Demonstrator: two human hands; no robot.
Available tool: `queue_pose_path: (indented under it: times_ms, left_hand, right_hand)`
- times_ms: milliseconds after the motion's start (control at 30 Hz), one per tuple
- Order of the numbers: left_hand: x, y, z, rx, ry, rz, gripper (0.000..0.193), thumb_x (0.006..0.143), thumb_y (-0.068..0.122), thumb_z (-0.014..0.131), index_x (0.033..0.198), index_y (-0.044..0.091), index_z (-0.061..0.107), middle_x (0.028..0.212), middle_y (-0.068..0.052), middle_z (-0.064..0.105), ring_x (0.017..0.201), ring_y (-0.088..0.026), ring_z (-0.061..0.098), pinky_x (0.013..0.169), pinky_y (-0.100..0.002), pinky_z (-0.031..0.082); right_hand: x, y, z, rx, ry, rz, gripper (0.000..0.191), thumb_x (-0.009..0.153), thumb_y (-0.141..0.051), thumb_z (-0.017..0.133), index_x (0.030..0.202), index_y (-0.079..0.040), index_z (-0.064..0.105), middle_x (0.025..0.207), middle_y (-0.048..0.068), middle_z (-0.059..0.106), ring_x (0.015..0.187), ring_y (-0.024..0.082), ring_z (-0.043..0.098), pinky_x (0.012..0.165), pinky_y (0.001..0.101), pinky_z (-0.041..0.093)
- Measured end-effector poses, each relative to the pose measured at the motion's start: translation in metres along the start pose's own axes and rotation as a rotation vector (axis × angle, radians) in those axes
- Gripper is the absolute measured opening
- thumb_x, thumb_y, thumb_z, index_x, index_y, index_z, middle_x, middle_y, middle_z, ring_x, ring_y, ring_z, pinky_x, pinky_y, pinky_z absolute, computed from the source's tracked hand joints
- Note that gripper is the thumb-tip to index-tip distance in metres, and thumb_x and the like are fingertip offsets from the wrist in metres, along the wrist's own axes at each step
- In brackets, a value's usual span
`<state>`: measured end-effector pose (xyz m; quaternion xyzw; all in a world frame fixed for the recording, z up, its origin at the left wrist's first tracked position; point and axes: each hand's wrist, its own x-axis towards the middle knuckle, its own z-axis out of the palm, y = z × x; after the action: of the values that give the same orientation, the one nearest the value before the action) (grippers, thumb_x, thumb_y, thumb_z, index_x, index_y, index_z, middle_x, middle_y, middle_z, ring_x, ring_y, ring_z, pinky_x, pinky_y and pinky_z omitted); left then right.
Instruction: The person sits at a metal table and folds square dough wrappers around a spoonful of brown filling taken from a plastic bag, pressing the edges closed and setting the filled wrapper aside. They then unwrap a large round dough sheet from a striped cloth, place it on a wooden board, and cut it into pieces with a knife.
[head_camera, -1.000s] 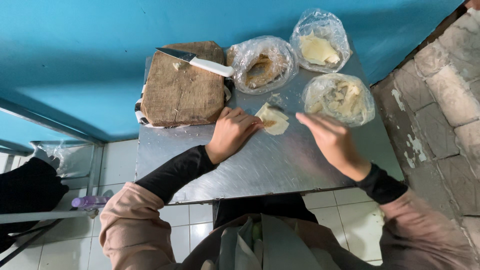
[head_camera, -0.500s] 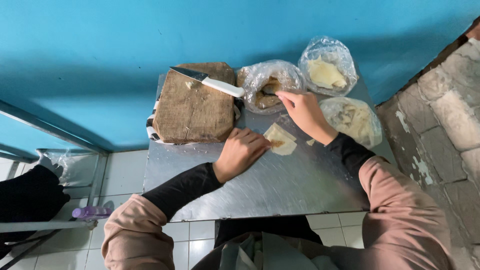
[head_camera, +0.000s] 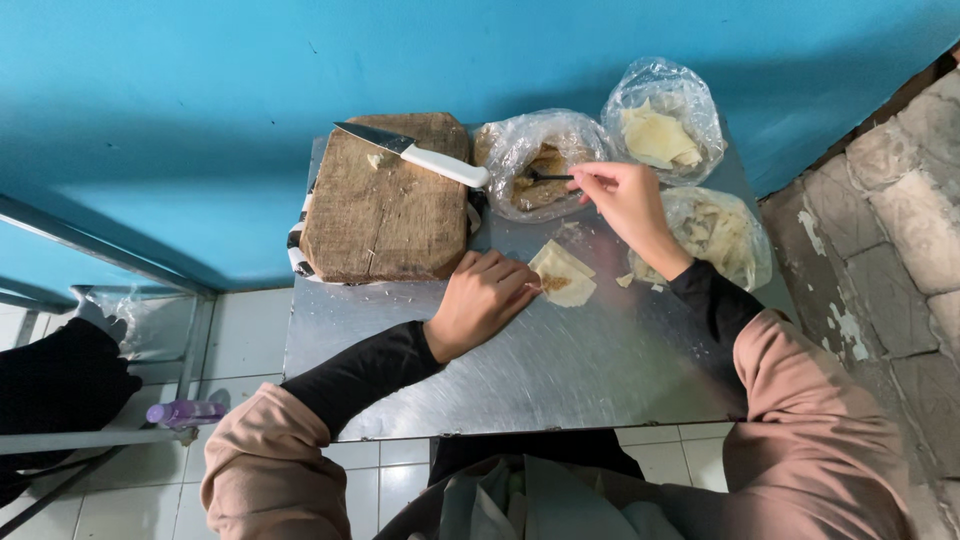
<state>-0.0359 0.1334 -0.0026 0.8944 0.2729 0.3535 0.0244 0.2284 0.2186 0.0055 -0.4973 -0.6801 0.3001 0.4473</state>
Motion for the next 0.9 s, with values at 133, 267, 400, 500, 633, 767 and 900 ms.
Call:
queue_pose_path:
  times_ms: [133, 267, 400, 500, 633, 767, 900]
  left_hand:
    - [0.001, 0.000, -0.001, -0.001, -0.001, -0.004, 0.014, 0.094, 0.022, 0.074, 0.102, 0.011, 0.070, 0.104, -0.002, 0.070, 0.093, -0.022, 0.062, 0.082, -0.037, 0.044]
    - [0.001, 0.001, 0.000, 0.011, -0.008, -0.013, 0.014, 0.096, 0.023, 0.074, 0.101, 0.010, 0.070, 0.104, -0.003, 0.069, 0.094, -0.022, 0.062, 0.083, -0.037, 0.044]
    - [0.001, 0.000, 0.001, -0.008, 0.002, -0.031, 0.014, 0.097, 0.024, 0.073, 0.098, 0.010, 0.069, 0.104, -0.002, 0.070, 0.093, -0.022, 0.062, 0.083, -0.037, 0.044]
    - [0.001, -0.001, 0.003, -0.008, -0.001, -0.035, 0.014, 0.098, 0.023, 0.073, 0.097, 0.010, 0.070, 0.100, -0.002, 0.071, 0.092, -0.022, 0.062, 0.083, -0.037, 0.044]
    - [0.000, -0.003, 0.006, 0.003, 0.002, -0.032, 0.015, 0.097, 0.023, 0.073, 0.096, 0.009, 0.069, 0.100, -0.002, 0.071, 0.093, -0.023, 0.062, 0.083, -0.037, 0.044]
    - [-0.001, -0.005, 0.007, -0.003, 0.002, -0.032, 0.014, 0.097, 0.022, 0.073, 0.096, 0.009, 0.069, 0.102, -0.002, 0.072, 0.094, -0.022, 0.062, 0.084, -0.037, 0.045]
    - [-0.001, -0.004, 0.007, 0.006, 0.000, -0.039, 0.013, 0.098, 0.022, 0.072, 0.096, 0.009, 0.070, 0.101, -0.002, 0.072, 0.094, -0.022, 0.062, 0.084, -0.037, 0.045]
  right_hand:
    - [-0.004, -0.013, -0.012, 0.127, -0.009, 0.024, 0.024, 0.103, -0.010, 0.062, 0.118, 0.006, 0.073, 0.100, 0.010, 0.078, 0.076, 0.008, 0.069, 0.058, 0.0213, 0.050]
    - [-0.025, -0.028, -0.033, 0.140, -0.028, 0.071, 0.025, 0.104, -0.010, 0.062, 0.121, 0.006, 0.072, 0.102, 0.010, 0.077, 0.077, 0.008, 0.068, 0.060, 0.0206, 0.049]
    - [-0.059, -0.032, -0.051, 0.152, -0.042, 0.133, 0.025, 0.104, -0.010, 0.062, 0.120, 0.006, 0.073, 0.102, 0.010, 0.077, 0.077, 0.008, 0.067, 0.060, 0.0209, 0.049]
    - [-0.087, -0.028, -0.053, 0.154, -0.088, 0.144, 0.025, 0.103, -0.010, 0.062, 0.120, 0.005, 0.072, 0.103, 0.009, 0.077, 0.079, 0.007, 0.067, 0.061, 0.0208, 0.050]
    - [-0.113, -0.019, -0.043, 0.072, -0.074, 0.105, 0.023, 0.103, -0.010, 0.063, 0.119, 0.004, 0.073, 0.100, 0.008, 0.078, 0.077, 0.007, 0.067, 0.061, 0.0212, 0.050]
    - [-0.126, -0.018, -0.034, -0.084, -0.036, 0.095, 0.023, 0.102, -0.007, 0.065, 0.121, -0.002, 0.076, 0.092, 0.007, 0.078, 0.072, 0.009, 0.065, 0.062, 0.0227, 0.052]
    - [-0.136, -0.025, -0.035, -0.228, -0.023, -0.047, 0.032, 0.097, 0.002, 0.063, 0.124, -0.008, 0.075, 0.098, 0.009, 0.080, 0.072, 0.010, 0.069, 0.067, 0.0243, 0.055]
